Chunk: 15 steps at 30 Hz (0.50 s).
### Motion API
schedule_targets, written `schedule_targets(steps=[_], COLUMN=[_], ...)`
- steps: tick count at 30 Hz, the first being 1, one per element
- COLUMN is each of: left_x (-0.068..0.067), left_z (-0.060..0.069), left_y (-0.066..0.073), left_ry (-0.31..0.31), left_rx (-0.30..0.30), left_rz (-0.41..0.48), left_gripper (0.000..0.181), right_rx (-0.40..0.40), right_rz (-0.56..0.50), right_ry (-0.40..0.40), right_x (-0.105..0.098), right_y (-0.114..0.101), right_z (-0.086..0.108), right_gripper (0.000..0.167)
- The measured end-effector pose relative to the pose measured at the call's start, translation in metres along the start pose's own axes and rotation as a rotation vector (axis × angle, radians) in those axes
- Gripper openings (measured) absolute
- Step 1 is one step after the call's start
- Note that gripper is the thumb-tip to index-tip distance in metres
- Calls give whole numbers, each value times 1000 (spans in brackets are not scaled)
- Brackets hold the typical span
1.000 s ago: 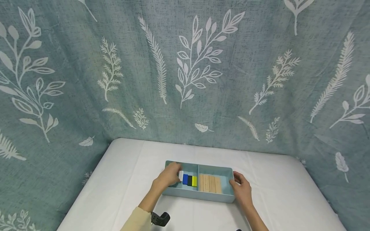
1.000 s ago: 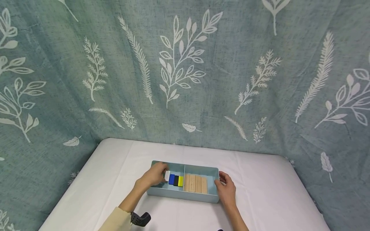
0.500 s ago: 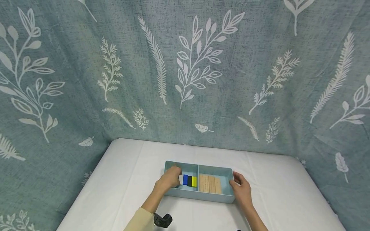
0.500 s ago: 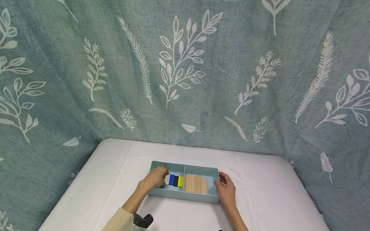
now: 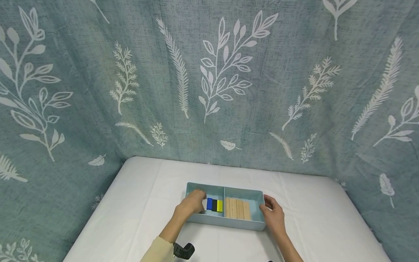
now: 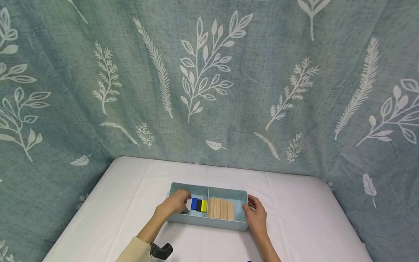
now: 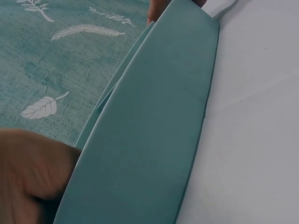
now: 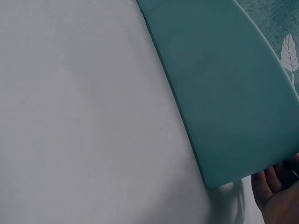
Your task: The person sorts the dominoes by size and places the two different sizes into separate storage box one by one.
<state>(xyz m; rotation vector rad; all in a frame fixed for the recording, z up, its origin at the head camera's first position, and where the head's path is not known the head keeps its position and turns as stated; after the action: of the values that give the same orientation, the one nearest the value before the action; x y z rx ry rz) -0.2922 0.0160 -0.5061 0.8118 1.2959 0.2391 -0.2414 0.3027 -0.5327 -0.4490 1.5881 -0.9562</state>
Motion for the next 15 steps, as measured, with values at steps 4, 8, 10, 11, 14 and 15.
schedule_targets(steps=[4, 8, 10, 11, 14, 15], left_x=[-1, -3, -6, -8, -15, -18], left_z=[2, 5, 9, 11, 21, 24], left_y=[2, 6, 9, 11, 17, 19], left_ry=[9, 24, 34, 41, 65, 73], left_rx=[13, 33, 49, 60, 100, 113], left_rz=[6, 15, 31, 35, 41, 39], left_gripper=[40, 44, 45, 46, 44, 44], right_rx=[-1, -7, -10, -15, -41, -48], right_rz=[-5, 11, 18, 22, 28, 32], right_ry=[-12, -12, -11, -11, -25, -34], right_x=[1, 0, -1, -2, -3, -3], right_y=[1, 1, 1, 1, -1, -2], right_z=[0, 0, 0, 0, 1, 2], right_gripper=[50, 50, 49, 49, 47, 47])
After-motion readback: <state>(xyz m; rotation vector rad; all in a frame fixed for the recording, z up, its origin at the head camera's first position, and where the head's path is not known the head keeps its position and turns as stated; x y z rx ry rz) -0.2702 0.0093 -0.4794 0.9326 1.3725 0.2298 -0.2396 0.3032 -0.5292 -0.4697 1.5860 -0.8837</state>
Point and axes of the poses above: each hand's wrist, its own z-axis away from the middle knuckle, its own x-axis out of the palm, y = z × x, the point moved 6 cm from there along -z, towards the middle knuckle, and after that the axes turned 10 degrees about z, right-handed, at the moved point
